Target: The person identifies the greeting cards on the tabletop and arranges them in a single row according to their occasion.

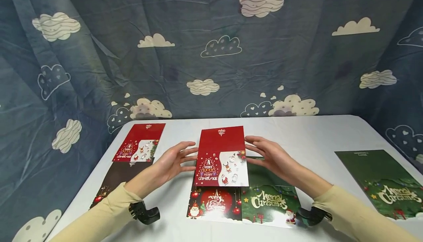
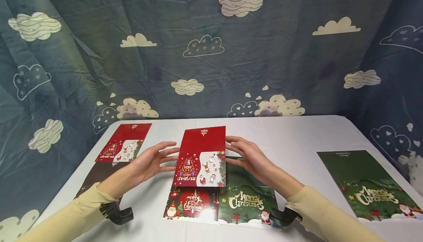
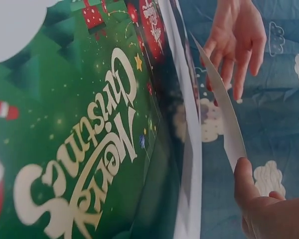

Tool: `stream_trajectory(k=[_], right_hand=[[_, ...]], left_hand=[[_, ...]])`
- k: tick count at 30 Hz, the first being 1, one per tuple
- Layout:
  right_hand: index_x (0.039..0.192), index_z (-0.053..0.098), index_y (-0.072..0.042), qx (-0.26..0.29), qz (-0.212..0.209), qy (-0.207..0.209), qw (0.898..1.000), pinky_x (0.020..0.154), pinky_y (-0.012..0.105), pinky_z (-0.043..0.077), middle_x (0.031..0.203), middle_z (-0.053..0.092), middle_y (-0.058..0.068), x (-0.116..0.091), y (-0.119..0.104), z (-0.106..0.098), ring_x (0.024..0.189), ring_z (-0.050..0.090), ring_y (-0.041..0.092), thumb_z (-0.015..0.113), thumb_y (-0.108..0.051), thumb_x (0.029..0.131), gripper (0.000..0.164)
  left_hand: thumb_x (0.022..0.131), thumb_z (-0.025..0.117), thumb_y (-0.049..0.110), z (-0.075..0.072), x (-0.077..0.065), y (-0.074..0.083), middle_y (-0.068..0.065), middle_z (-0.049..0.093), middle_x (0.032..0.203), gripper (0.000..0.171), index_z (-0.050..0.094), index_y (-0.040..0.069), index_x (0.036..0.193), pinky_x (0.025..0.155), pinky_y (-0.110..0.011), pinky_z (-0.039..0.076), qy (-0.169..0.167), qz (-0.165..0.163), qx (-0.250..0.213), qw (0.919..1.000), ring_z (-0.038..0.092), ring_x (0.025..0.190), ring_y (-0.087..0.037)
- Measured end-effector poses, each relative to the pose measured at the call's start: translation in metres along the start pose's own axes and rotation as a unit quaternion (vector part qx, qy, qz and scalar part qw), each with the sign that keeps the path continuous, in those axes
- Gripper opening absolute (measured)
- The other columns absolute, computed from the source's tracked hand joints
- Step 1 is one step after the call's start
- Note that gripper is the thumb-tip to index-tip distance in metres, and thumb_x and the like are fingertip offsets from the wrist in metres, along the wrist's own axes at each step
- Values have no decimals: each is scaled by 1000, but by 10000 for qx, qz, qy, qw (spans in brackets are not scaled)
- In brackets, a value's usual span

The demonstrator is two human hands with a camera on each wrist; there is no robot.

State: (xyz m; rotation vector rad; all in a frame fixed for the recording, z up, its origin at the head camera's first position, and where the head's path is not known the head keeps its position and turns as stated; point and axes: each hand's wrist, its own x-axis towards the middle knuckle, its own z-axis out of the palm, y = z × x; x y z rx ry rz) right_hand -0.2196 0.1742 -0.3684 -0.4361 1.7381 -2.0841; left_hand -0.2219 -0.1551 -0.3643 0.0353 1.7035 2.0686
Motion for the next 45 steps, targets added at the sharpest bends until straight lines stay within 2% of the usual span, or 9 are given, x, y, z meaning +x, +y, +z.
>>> stream_trajectory(k=[6,14,26,36,45], right_hand=[[150,23,8,162,161,-67,9997,103,46,43,158,19,21,11,5,9,145,21,39,40,-19,105,55],[151,18,8,639,157,-169,9977,104,48,42,160,15,21,31,9,23,145,19,38,39,-18,105,57],[152,19,6,943,195,-248,9950,105,52,40,160,16,18,65,9,44,146,20,35,37,-21,106,56],[152,23,2,1108,394,-8,9931,103,51,42,160,20,16,97,15,57,145,23,32,37,-22,106,54],[152,27,0,1204,392,-27,9919,104,52,41,159,23,14,123,17,65,144,26,31,39,-24,106,53]], left_hand=[[106,37,28,-13,-5,1,-24,33,152,50,29,2,148,101,-53,43,131,59,14,9999,37,135,-42],[106,36,28,-28,-8,6,-23,34,153,51,29,3,150,102,-53,42,458,130,354,9982,38,134,-41],[106,36,33,-53,-10,19,-22,31,155,54,27,6,152,107,-56,34,854,235,677,9938,32,136,-41],[107,31,30,-73,1,26,-23,28,156,55,22,5,155,110,-58,28,1067,300,857,9901,29,138,-42],[108,31,30,-90,14,33,-22,28,156,56,19,4,156,111,-58,28,1337,274,1114,9844,30,137,-42]])
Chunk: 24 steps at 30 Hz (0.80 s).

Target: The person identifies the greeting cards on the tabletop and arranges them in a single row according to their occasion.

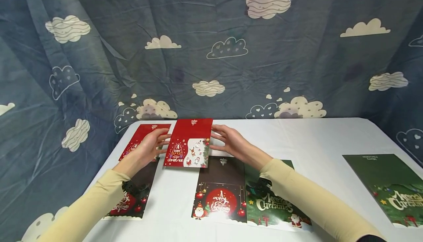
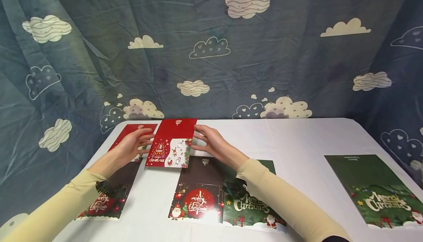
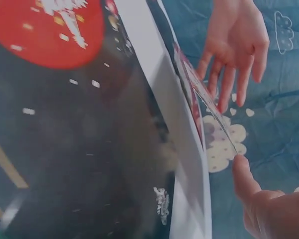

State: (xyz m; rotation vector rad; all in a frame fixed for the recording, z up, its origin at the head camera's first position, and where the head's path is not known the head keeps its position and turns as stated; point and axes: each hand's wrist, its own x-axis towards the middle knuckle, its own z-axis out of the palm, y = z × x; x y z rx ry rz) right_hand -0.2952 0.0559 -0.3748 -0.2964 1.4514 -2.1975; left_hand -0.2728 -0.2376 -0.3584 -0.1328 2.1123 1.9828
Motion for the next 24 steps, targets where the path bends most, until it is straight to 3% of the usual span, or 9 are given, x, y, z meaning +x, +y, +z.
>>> stream_trajectory(k=[7,18,24], right_hand=[[152,26,1,143,176,-102,9997,105,55,39,159,22,14,23,4,6,144,26,31,37,-24,106,53],[152,28,-1,-42,306,265,9992,102,55,42,160,21,13,49,14,5,144,26,31,40,-23,105,53],[153,28,0,-45,337,311,9989,103,57,40,160,22,14,60,19,3,143,27,33,39,-22,106,53]], left_hand=[[108,30,29,-11,17,-3,-24,29,155,55,21,2,154,110,-58,28,198,-110,44,9997,32,135,-42],[107,32,36,-17,32,-8,-22,33,154,58,26,2,153,109,-55,31,452,-154,232,9986,36,134,-39],[107,30,35,-22,40,-12,-23,29,155,58,22,2,154,110,-55,30,319,-242,338,9986,32,137,-41]])
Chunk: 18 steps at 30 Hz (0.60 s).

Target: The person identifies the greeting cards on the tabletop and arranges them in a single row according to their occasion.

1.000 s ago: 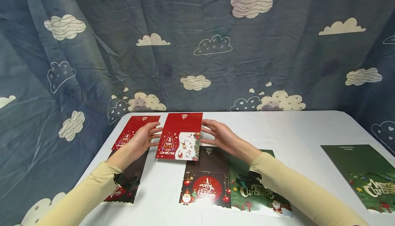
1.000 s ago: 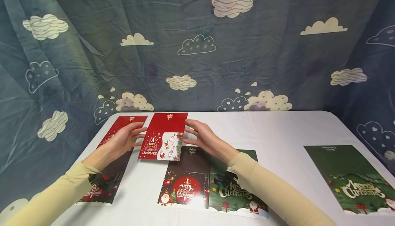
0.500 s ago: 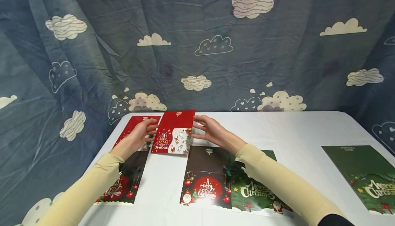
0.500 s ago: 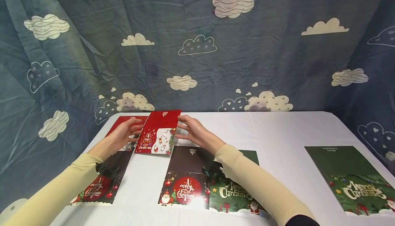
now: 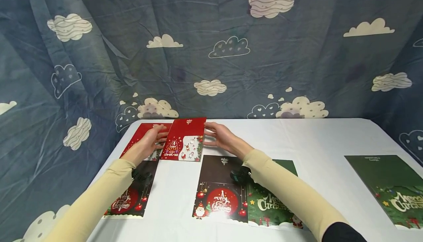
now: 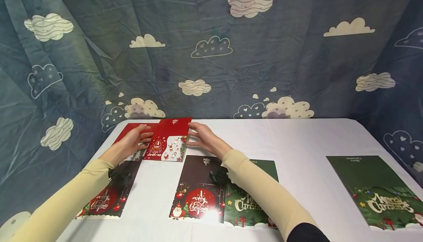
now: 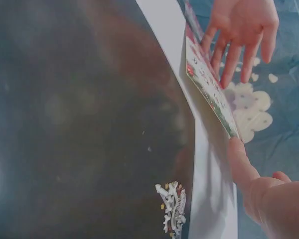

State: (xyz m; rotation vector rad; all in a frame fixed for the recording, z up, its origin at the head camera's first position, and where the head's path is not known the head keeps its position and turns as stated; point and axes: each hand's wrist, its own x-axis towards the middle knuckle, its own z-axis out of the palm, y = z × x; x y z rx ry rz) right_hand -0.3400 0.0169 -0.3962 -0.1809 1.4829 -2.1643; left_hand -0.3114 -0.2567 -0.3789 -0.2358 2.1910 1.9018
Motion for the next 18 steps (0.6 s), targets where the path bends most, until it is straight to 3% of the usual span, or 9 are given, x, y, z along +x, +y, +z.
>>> stream_trajectory(k=[9,18], right_hand=[[149,29,7,-173,196,235,9994,100,56,43,156,25,24,6,8,-3,142,29,38,38,-19,103,54],[148,33,7,-502,167,353,9980,100,52,45,154,29,25,6,10,4,141,32,37,42,-19,102,53]], left_hand=[[108,30,36,-2,2,-3,-25,32,153,56,26,2,153,109,-58,30,-137,-122,132,9997,31,138,-40],[107,32,37,2,1,-2,-26,35,148,58,30,-2,150,109,-53,30,-9,-101,401,9991,33,132,-39]])
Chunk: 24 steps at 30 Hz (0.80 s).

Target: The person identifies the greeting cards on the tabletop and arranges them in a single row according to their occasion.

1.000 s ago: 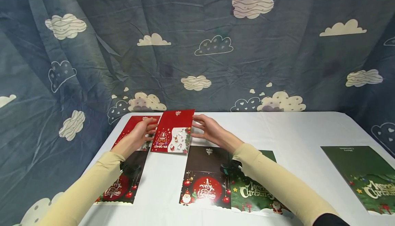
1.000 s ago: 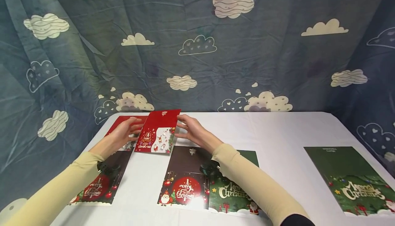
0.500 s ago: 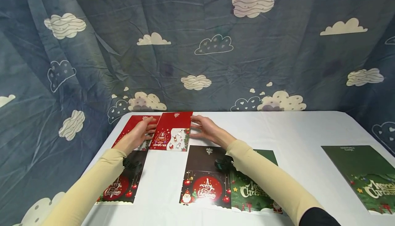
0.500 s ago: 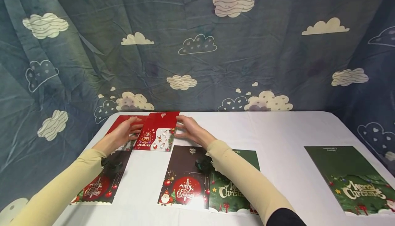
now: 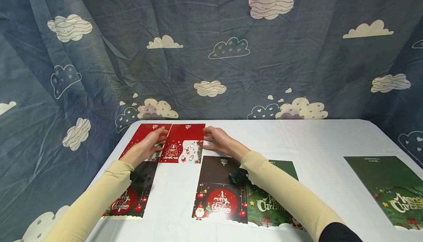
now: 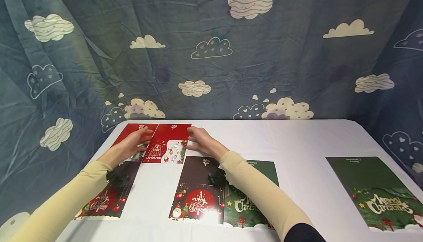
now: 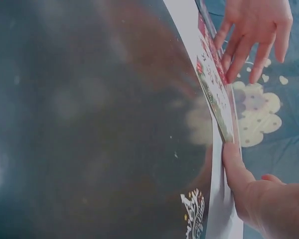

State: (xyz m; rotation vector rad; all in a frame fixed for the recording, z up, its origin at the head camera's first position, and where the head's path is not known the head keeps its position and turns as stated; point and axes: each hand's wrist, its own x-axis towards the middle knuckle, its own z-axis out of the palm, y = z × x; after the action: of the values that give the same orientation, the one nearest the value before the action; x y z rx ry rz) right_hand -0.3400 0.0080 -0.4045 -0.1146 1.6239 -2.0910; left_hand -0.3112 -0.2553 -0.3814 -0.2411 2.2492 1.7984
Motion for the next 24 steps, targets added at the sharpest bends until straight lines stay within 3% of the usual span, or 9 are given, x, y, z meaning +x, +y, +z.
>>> stream_trajectory(k=[14,20,24], right_hand=[[144,34,11,33,-84,-95,9999,101,49,44,149,38,27,-2,2,3,138,37,36,42,-19,102,53],[148,31,7,149,-64,-26,9999,101,50,44,153,30,26,-5,2,1,140,32,37,42,-20,102,54],[150,29,6,191,-85,-4,9998,102,53,43,155,26,26,-9,2,-1,141,30,39,41,-21,103,56]], left_hand=[[108,31,38,2,-3,-2,-25,34,146,58,32,-2,149,108,-50,29,131,66,-17,9999,32,130,-38],[107,36,29,-3,-6,-6,-25,38,145,52,32,0,150,102,-44,36,414,76,-322,9986,42,122,-36],[106,41,27,-8,-8,-9,-25,41,146,54,30,2,152,104,-44,40,538,69,-656,9964,47,126,-38]])
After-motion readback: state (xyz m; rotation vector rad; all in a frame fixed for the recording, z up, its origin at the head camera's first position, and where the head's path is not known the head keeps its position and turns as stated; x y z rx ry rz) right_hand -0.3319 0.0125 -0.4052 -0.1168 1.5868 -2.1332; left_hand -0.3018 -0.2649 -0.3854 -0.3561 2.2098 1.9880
